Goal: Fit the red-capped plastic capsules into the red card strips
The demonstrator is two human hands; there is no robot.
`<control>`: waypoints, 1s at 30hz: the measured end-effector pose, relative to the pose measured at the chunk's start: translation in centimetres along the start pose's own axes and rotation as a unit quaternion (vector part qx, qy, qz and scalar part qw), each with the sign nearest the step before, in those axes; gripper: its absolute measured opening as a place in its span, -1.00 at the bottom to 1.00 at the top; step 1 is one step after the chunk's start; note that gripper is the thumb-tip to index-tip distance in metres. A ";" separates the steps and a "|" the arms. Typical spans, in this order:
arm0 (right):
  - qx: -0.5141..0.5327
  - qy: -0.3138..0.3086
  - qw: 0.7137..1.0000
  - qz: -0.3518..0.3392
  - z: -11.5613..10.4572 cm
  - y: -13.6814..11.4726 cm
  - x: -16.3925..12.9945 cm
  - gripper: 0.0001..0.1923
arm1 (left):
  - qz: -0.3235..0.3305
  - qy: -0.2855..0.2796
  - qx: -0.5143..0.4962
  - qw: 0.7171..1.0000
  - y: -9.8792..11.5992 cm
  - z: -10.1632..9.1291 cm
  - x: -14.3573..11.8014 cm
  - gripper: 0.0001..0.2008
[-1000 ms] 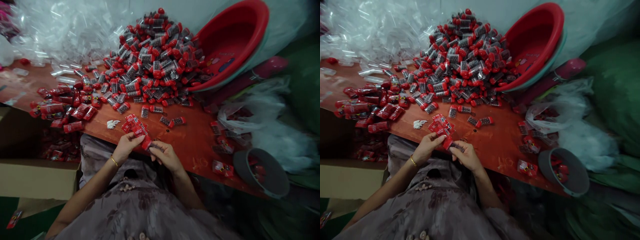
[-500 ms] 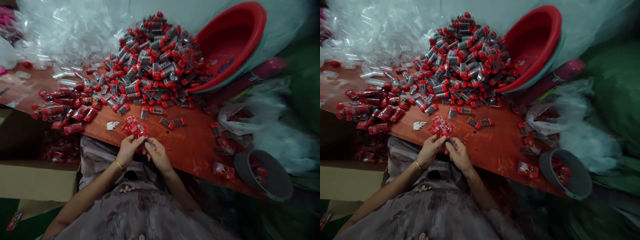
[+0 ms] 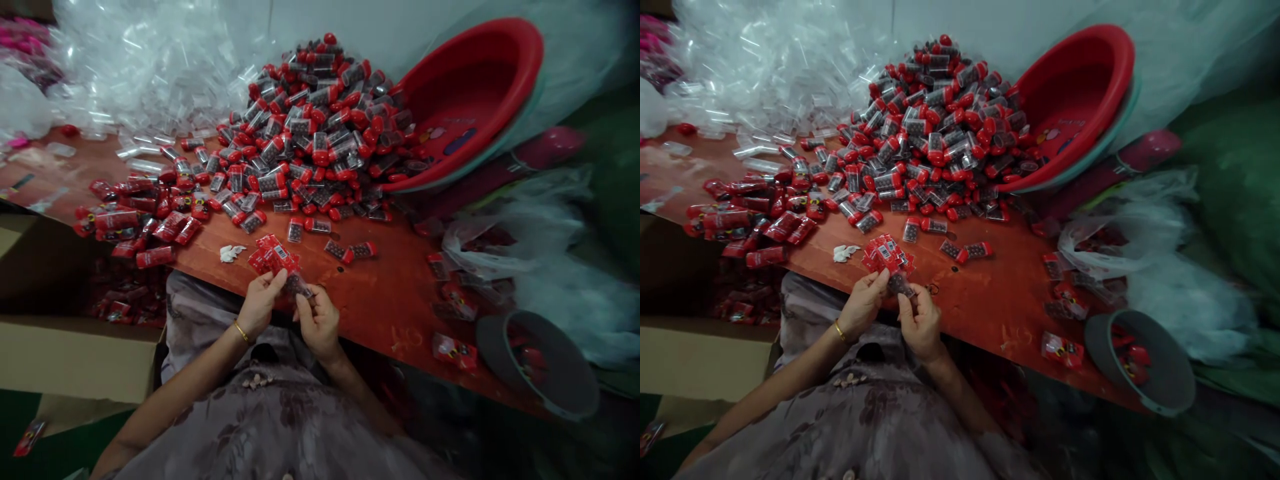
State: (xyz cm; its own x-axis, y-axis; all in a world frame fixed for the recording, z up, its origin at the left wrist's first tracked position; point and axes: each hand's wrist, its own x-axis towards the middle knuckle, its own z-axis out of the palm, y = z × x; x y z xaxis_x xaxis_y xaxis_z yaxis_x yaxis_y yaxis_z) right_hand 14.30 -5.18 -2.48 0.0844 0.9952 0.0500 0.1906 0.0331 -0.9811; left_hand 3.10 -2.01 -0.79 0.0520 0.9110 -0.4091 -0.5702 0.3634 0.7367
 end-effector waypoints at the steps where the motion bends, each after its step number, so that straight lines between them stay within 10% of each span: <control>1: 0.003 -0.001 1.000 0.003 0.0 -0.1 0.0 -0.77 | 0.005 0.002 0.002 1.000 -0.2 -0.2 -0.2 -0.57; 12: -0.030 -0.026 0.999 -0.009 0.4 -0.4 -0.7 -0.74 | 0.035 0.010 0.008 0.999 0.9 0.4 -0.2 -0.65; 18: 0.059 -0.045 0.996 0.047 1.5 -0.2 -0.8 -0.61 | -0.039 -0.082 0.116 0.989 0.6 0.7 -1.4 -0.57; 30: 0.089 -0.016 0.995 0.050 1.1 -1.2 0.2 -0.68 | 0.081 -0.038 0.142 0.986 0.5 0.1 -1.3 -0.54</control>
State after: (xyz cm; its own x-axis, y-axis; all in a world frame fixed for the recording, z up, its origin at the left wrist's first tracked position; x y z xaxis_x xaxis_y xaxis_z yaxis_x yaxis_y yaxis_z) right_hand 13.01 -4.90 -1.45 0.0626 0.9967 -0.0520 0.0065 -0.0525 -0.9986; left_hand 2.78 -3.04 0.17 0.0470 0.9695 -0.2404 -0.3245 0.2425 0.9143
